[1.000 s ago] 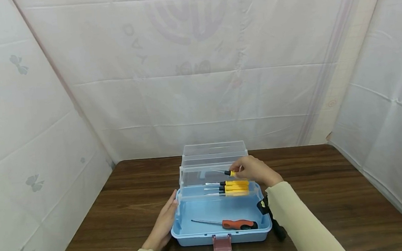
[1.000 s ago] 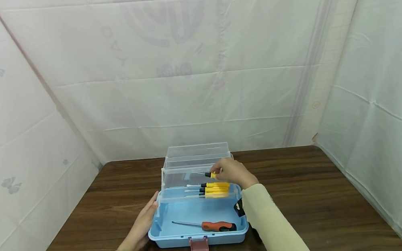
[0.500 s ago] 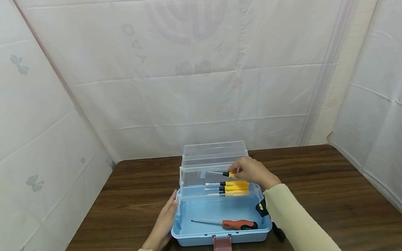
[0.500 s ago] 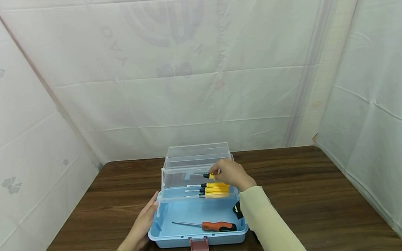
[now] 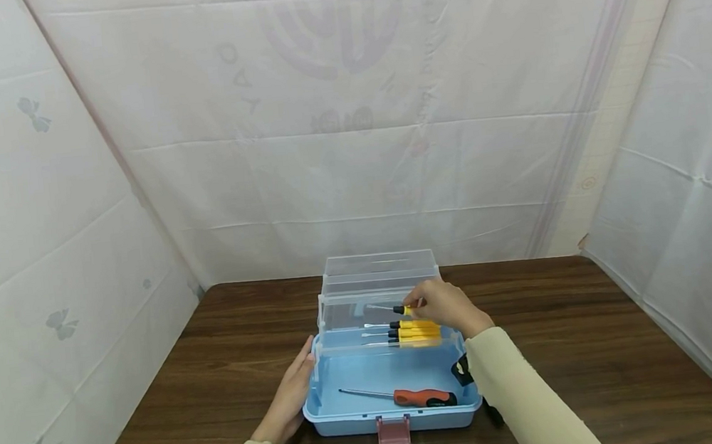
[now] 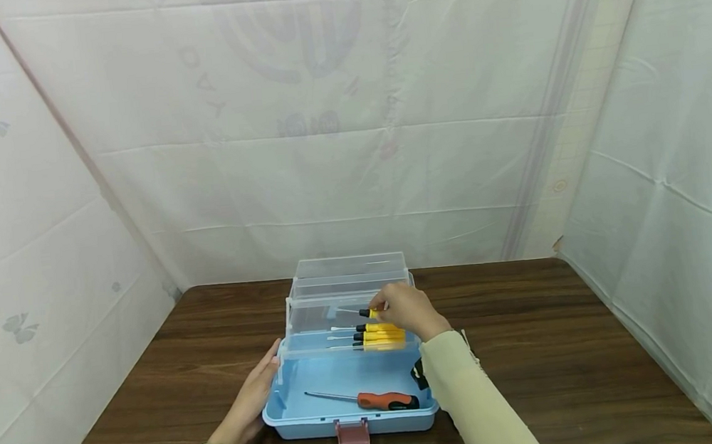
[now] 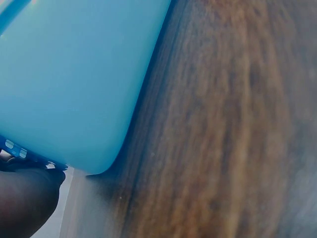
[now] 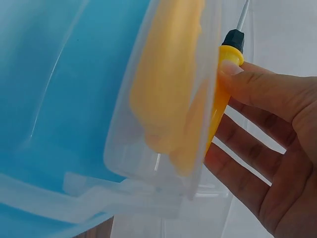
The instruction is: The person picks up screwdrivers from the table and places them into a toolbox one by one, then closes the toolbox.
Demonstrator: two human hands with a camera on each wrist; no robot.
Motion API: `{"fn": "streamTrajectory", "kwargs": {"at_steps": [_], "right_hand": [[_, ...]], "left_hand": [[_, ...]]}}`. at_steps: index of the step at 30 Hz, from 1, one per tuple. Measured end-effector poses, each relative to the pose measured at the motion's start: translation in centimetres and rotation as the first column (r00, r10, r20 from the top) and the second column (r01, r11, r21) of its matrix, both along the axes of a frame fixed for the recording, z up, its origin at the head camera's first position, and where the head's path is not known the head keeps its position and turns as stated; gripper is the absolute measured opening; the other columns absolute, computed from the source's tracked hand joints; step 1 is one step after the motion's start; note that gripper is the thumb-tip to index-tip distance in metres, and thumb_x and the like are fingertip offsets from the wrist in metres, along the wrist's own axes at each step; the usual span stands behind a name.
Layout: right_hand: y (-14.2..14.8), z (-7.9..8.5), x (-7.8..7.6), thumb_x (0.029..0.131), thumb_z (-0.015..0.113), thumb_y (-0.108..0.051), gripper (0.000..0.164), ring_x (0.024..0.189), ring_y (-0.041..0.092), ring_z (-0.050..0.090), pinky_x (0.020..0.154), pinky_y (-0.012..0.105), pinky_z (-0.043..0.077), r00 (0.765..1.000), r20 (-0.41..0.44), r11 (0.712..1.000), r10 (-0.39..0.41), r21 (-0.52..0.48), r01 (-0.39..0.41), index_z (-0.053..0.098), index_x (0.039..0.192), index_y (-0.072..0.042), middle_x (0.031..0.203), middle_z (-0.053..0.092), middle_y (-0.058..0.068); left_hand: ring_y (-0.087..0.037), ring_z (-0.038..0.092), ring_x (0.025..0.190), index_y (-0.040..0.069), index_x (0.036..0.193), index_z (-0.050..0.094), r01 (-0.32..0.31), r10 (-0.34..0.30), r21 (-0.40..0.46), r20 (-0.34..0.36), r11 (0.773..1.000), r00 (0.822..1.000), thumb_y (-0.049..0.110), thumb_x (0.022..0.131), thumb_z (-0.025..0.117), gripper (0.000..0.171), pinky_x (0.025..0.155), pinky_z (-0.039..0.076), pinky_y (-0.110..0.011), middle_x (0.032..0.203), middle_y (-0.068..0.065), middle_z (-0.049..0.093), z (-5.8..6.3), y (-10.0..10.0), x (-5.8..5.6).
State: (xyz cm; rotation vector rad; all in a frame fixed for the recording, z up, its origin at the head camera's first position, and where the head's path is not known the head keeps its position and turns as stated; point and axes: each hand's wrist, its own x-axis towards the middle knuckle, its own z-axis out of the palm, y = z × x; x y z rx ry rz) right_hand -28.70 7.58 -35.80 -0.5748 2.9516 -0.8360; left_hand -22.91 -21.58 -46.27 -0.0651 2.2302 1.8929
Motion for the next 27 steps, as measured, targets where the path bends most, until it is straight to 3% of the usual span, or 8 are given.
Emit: {"fn": "streamTrajectory", "kwargs": {"at_steps": [13,27], "right_hand": [[-0.46,-0.35,0.27,0.084,0.072,-0.005,0.018,0.080,0.013,0.061,0.075,0.031,0.056,0.996,-0.084,0.998,0.000,0.056,0.005,0.076,0.102,-0.009,0.094,0.072,0.001],[-0.68,-0.79,0.42,0.085,0.071,-0.004,0.017,0.083,0.016,0.062,0.080,0.035,0.057,0.993,-0.121,0.996,0.004,0.084,0.006,0.077,0.100,-0.010,0.095,0.073,0.003]], "left_hand": [[-0.043,0.005,0.147,0.020,0.156,0.010,0.005,-0.005,0.009,0.008,1.000,1.000,0.040,0.105,0.027,0.057,0.114,0.012,-0.062,0.162,-0.017,0.007,0.28,0.05,0.04],[-0.043,0.005,0.147,0.020,0.156,0.010,0.004,-0.005,0.007,0.011,1.000,1.000,0.041,0.105,0.028,0.058,0.114,0.011,-0.062,0.162,-0.016,0.007,0.31,0.04,0.13]]}}
